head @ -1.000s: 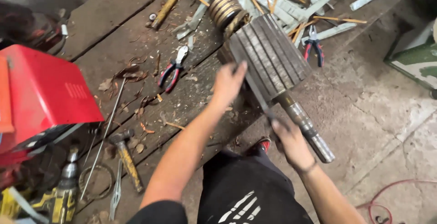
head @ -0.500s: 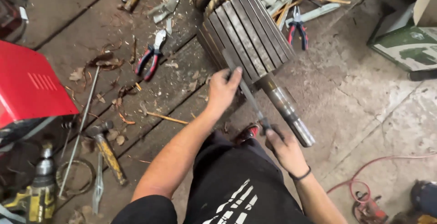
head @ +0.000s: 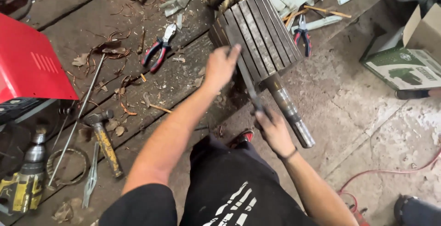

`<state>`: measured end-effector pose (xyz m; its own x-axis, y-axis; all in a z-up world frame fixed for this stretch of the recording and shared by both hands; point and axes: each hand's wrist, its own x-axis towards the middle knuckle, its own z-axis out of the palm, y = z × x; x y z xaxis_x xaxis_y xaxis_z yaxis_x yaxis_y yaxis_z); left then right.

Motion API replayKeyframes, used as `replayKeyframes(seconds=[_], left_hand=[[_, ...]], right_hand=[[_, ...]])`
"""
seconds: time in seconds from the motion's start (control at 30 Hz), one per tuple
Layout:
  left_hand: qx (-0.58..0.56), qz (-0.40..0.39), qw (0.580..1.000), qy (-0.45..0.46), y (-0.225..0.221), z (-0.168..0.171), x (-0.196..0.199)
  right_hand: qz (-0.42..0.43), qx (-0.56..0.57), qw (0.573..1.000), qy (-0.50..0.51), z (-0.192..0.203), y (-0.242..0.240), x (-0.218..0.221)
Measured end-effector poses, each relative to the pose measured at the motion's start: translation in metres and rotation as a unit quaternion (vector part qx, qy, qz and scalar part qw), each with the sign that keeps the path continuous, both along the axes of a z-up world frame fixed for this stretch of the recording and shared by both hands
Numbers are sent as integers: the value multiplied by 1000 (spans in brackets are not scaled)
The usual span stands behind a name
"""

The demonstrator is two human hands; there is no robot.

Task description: Filing the slots of a large metal rotor using a hand file on a workbench to remove burrs.

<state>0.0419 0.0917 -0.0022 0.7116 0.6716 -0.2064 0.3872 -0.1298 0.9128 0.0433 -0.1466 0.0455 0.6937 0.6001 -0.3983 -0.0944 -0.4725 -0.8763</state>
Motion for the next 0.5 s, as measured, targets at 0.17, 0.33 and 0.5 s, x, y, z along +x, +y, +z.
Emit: replayKeyframes(seconds=[0.17, 0.33, 0.5], left_hand=[[-72, -38, 997, 11, -67, 25, -37], [-15, -36, 999, 24, -11, 20, -5], [52, 7, 999, -3, 41, 20, 24]], right_hand=[[-113, 68, 981, 143, -66, -100, -23], [-95, 103, 981, 134, -37, -16, -5], [-132, 178, 945, 241, -2, 46, 12]])
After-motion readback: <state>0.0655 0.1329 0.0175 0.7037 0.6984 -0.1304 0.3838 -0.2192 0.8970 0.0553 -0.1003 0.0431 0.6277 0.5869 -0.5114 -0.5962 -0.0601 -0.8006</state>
